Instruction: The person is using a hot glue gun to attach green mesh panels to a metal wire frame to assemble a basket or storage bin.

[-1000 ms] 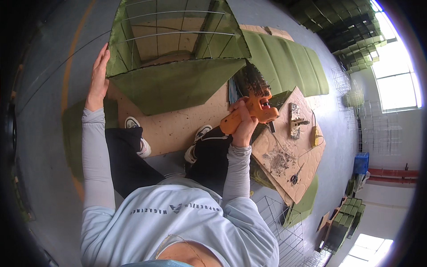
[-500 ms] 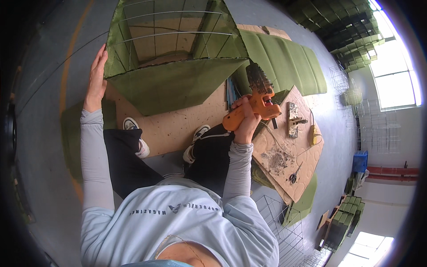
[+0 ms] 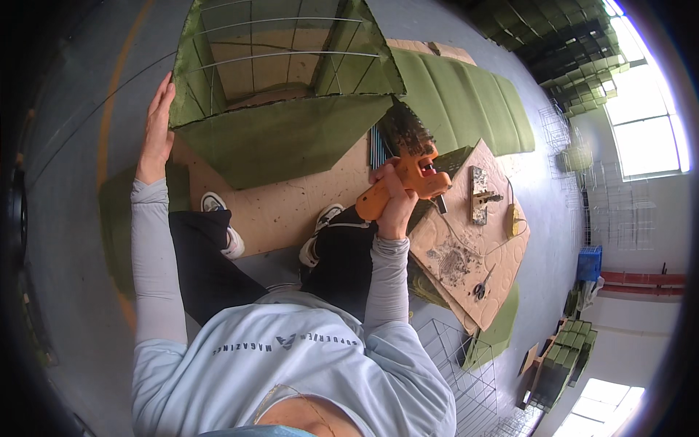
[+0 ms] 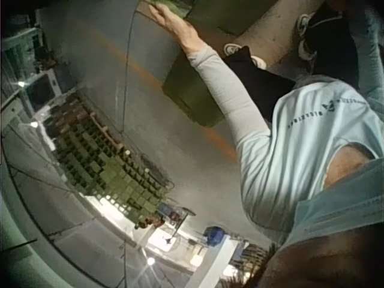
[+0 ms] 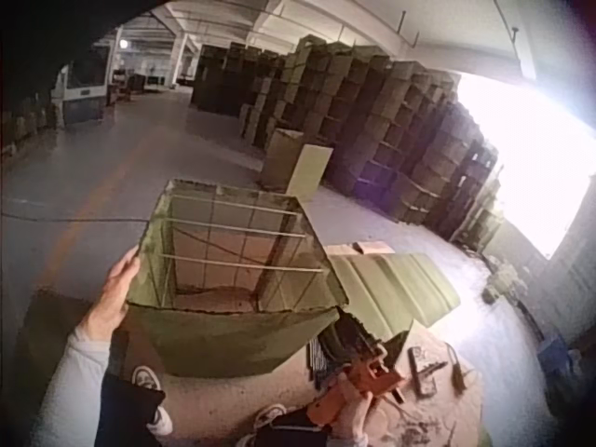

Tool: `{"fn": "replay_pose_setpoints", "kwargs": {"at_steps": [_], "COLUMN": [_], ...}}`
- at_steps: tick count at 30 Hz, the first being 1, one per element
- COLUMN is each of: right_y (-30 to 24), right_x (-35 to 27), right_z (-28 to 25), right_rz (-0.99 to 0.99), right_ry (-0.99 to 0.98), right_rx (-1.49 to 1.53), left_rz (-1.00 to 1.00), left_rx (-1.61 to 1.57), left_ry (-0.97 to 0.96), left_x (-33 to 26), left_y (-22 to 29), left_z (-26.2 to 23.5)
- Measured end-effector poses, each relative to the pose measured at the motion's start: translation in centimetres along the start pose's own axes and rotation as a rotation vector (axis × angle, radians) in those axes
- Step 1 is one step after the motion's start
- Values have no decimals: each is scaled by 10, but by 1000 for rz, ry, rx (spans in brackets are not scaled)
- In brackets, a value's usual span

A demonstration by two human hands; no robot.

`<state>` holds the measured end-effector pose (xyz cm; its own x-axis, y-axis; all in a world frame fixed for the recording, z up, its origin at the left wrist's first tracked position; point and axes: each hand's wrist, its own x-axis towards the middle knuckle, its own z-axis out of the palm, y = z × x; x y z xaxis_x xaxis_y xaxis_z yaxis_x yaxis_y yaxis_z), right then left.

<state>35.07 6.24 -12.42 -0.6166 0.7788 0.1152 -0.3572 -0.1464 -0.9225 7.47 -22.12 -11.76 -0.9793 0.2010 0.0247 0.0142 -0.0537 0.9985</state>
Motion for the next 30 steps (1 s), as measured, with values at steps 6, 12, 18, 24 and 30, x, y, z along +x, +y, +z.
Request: {"fn": "replay_pose_setpoints", "kwargs": {"at_steps": [6,12,18,24,30], "right_y": [1,2,4,7,8], "right_x": [-8,-16,-19,-23,-30], "right_z": [5,12,13,15,23], "right_rz": [42,59,75,102,141], "right_ry": [-38,-64,-110,-127,-162], "right_rx": [0,31,23,25,36], "left_rz": [-34,-29,-31,-31,-46], "left_rx": [20,23,28,8,-1], "left_ry": [14,12,14,15,16], "left_x": [0,-3,-1,0,-5], "left_y": [1,4,2,2,7], "left_z": [0,1,0,0,4]}}
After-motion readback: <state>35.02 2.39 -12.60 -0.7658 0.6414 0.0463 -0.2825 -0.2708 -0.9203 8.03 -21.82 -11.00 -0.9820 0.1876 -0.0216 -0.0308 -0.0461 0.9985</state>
